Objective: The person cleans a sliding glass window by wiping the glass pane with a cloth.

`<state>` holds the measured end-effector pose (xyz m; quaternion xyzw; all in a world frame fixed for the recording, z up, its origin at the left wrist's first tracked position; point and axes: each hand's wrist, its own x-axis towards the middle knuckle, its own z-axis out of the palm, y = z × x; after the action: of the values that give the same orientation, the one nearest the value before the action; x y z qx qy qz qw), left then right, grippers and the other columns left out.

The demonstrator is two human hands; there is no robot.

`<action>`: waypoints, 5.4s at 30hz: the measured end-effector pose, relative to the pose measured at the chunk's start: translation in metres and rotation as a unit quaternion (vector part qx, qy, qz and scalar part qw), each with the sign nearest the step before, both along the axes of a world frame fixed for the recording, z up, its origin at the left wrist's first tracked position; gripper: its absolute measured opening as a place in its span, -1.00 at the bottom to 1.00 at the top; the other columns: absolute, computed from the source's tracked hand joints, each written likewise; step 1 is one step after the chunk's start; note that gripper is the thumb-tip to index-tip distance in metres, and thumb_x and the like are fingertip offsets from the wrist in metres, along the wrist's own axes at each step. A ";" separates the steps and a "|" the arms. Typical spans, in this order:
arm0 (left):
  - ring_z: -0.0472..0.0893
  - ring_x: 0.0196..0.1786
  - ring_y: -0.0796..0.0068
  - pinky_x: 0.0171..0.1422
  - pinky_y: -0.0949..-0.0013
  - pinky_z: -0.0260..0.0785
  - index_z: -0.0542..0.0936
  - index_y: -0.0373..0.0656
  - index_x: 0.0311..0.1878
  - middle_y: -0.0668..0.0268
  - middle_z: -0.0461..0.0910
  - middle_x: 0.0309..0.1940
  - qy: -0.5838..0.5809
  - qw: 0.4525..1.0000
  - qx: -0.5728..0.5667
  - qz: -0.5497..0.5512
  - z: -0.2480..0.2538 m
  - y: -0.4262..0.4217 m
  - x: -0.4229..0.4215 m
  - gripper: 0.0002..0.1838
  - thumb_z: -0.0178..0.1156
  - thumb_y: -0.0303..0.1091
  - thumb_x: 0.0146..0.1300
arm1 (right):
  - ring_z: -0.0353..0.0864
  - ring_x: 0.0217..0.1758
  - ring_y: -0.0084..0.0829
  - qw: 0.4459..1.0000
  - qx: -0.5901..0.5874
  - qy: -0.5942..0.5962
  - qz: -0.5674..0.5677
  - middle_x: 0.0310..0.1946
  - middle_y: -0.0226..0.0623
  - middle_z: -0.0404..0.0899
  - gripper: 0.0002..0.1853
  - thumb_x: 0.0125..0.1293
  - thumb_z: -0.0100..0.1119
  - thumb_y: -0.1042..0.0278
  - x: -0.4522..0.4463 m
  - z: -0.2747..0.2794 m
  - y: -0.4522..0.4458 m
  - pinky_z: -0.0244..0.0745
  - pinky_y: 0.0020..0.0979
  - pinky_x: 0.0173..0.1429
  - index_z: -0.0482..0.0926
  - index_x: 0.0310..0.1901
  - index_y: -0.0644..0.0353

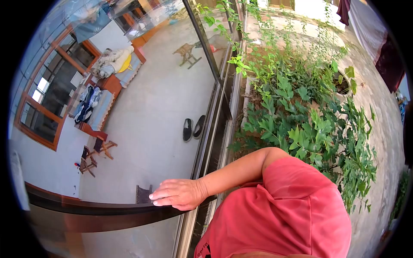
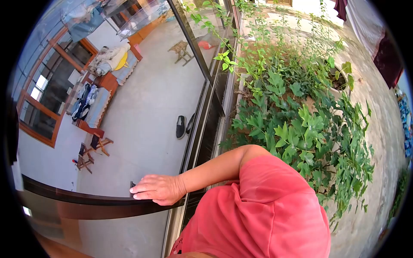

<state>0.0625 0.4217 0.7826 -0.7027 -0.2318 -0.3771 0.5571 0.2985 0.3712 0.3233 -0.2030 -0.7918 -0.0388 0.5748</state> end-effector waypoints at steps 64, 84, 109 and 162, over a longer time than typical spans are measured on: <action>0.29 0.41 -0.30 0.51 -0.13 0.07 0.56 -0.42 0.10 -0.11 0.47 0.22 -0.111 0.984 -0.136 -0.042 -0.269 -0.023 0.019 -0.60 0.25 -0.40 0.22 | 0.49 0.19 -0.11 0.992 -0.052 -0.114 -0.032 0.25 -0.12 0.41 -0.47 0.01 0.22 0.55 0.007 0.014 -0.010 0.40 -0.07 0.27 0.54 0.12 0.19; 0.52 0.22 -0.05 0.27 0.05 0.44 0.64 -0.28 -0.01 0.14 0.59 0.08 -0.158 0.966 -0.180 -0.094 -0.363 -0.033 0.025 -0.65 0.25 -0.47 0.08 | 0.54 0.11 0.01 0.988 -0.032 -0.151 -0.014 0.07 -0.11 0.57 -0.52 -0.07 0.29 0.52 -0.018 0.020 -0.004 0.39 0.00 0.25 0.64 0.01 0.19; 0.53 0.20 -0.16 0.28 0.01 0.43 0.66 -0.32 -0.14 0.08 0.61 0.01 -0.204 0.935 -0.217 -0.194 -0.367 -0.033 0.026 -0.66 0.30 -0.51 -0.09 | 0.63 0.00 -0.03 0.988 -0.011 -0.151 -0.012 -0.06 -0.13 0.63 -0.56 -0.09 0.29 0.59 -0.031 0.019 0.008 0.53 -0.14 0.10 0.63 -0.06 0.27; 0.52 0.23 0.35 0.34 0.30 0.37 0.34 -0.18 0.38 0.21 0.52 0.20 -0.628 0.126 -0.555 -0.532 -0.612 -0.098 0.030 -0.51 0.06 -0.39 0.41 | 0.64 -0.18 -0.21 0.979 -0.029 -0.185 0.079 -0.18 -0.25 0.66 -0.71 -0.15 0.23 0.65 -0.038 0.017 -0.004 0.58 -0.20 -0.02 0.66 -0.29 0.22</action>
<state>0.0929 0.3240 0.1705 -0.2842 -0.2145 -0.6561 -0.6654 0.2607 0.3677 0.3405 -0.1461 -0.8989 -0.0070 0.4131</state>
